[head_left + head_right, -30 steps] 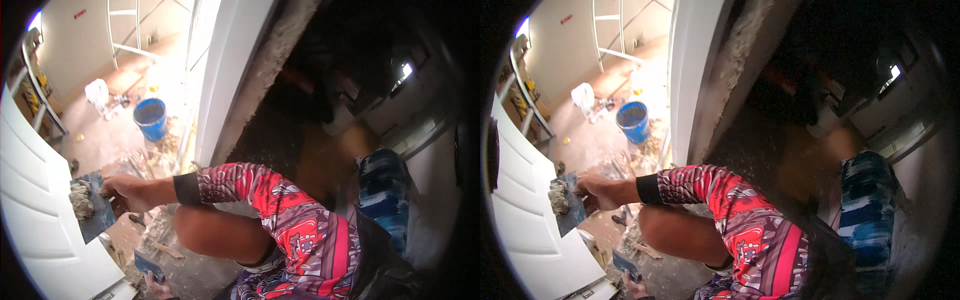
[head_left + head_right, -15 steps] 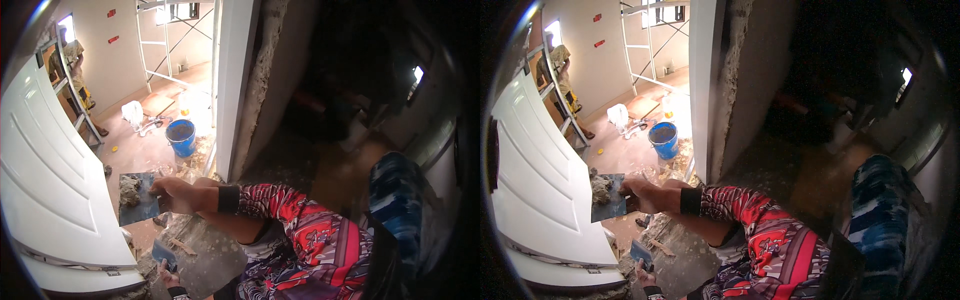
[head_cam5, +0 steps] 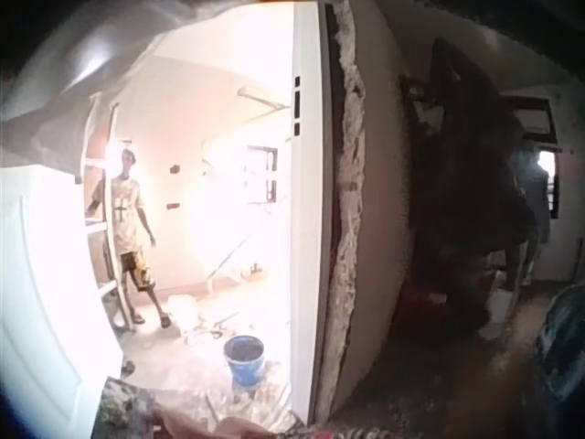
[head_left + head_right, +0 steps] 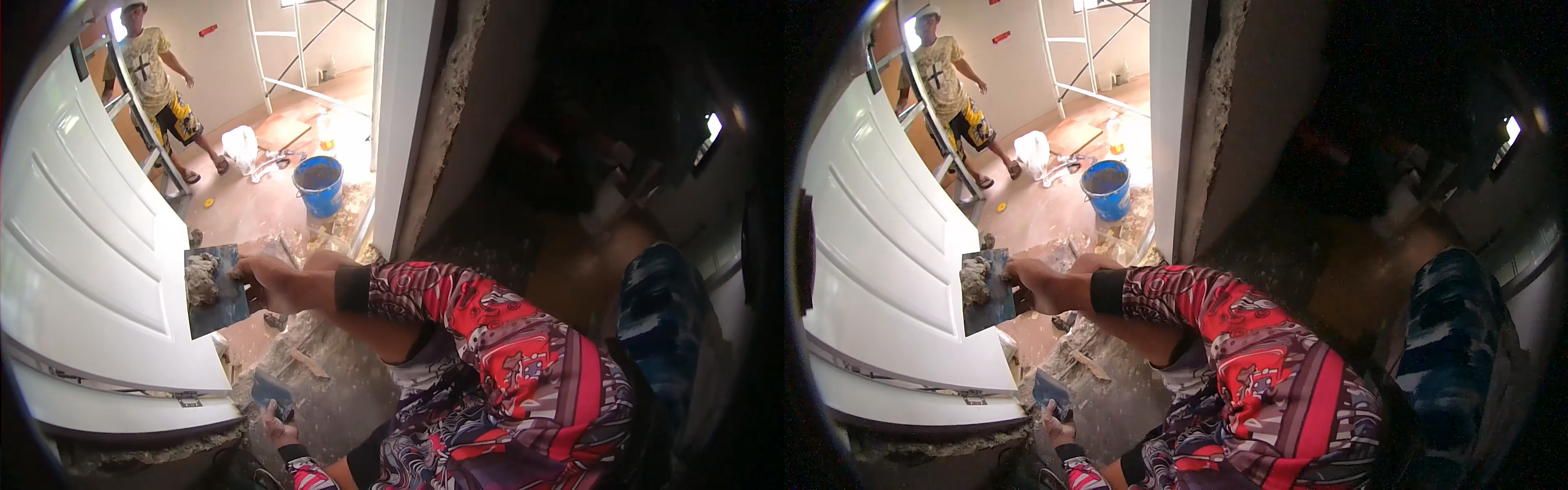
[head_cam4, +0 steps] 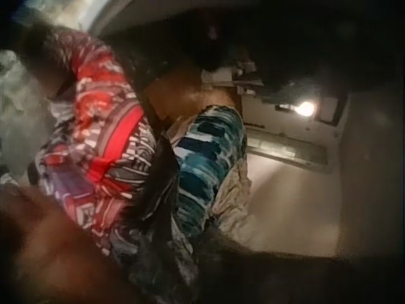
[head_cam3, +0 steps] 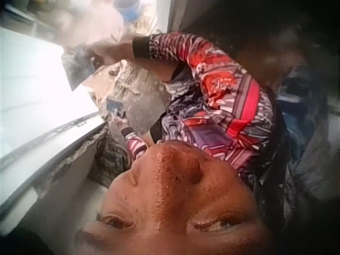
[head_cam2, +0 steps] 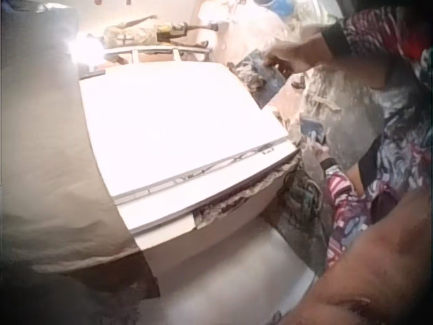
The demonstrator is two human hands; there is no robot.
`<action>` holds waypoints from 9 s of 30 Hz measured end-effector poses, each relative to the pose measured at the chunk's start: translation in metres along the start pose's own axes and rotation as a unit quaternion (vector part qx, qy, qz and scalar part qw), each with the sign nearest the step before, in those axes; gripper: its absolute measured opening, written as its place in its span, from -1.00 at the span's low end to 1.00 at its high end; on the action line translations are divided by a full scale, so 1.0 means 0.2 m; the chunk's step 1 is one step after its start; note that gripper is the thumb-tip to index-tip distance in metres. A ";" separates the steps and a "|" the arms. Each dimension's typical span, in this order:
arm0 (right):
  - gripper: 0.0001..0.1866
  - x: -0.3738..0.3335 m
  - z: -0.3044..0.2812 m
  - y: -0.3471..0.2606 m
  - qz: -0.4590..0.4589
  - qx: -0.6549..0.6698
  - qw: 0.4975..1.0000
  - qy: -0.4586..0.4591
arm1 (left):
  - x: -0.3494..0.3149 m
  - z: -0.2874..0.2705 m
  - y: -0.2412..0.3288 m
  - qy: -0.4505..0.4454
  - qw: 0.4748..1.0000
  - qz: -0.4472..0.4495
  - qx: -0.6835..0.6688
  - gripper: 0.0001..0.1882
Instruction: The person scoops plaster from a board onto a scraper, transfers and mixes the plaster between two scrapers, and applies it to the wall opening beside the doorframe.
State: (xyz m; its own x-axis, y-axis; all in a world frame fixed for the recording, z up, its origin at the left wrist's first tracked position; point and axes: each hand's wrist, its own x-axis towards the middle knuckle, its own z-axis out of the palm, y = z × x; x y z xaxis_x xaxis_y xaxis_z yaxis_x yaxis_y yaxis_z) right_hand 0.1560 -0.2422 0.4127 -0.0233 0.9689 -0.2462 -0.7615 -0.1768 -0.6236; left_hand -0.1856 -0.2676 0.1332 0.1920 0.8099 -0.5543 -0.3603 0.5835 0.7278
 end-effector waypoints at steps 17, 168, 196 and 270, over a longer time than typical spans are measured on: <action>-0.76 0.00 0.34 0.45 0.015 0.081 0.994 -0.073 | 0.04 -0.17 -0.13 0.010 0.997 -0.073 -0.023 -0.74; -0.69 0.69 0.14 0.94 0.296 -0.205 0.874 -0.325 | -0.55 0.60 1.42 0.515 0.373 0.691 0.344 -0.92; -0.89 0.65 0.18 1.00 0.288 -0.201 0.881 -0.316 | -1.12 0.46 0.70 0.296 0.579 0.406 0.641 -0.58; -0.78 0.67 0.15 0.95 0.263 -0.221 0.890 -0.299 | -0.52 0.58 1.43 0.539 0.376 0.634 0.407 -0.83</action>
State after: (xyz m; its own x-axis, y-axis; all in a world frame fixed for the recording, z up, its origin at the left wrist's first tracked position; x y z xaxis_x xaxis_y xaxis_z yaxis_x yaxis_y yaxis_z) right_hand -0.0111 -0.1396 0.2844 -0.7429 0.6269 -0.2347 -0.2163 -0.5567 -0.8021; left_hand -0.2029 -0.1774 0.4464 -0.3030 0.2281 0.9253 0.9454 -0.0505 0.3220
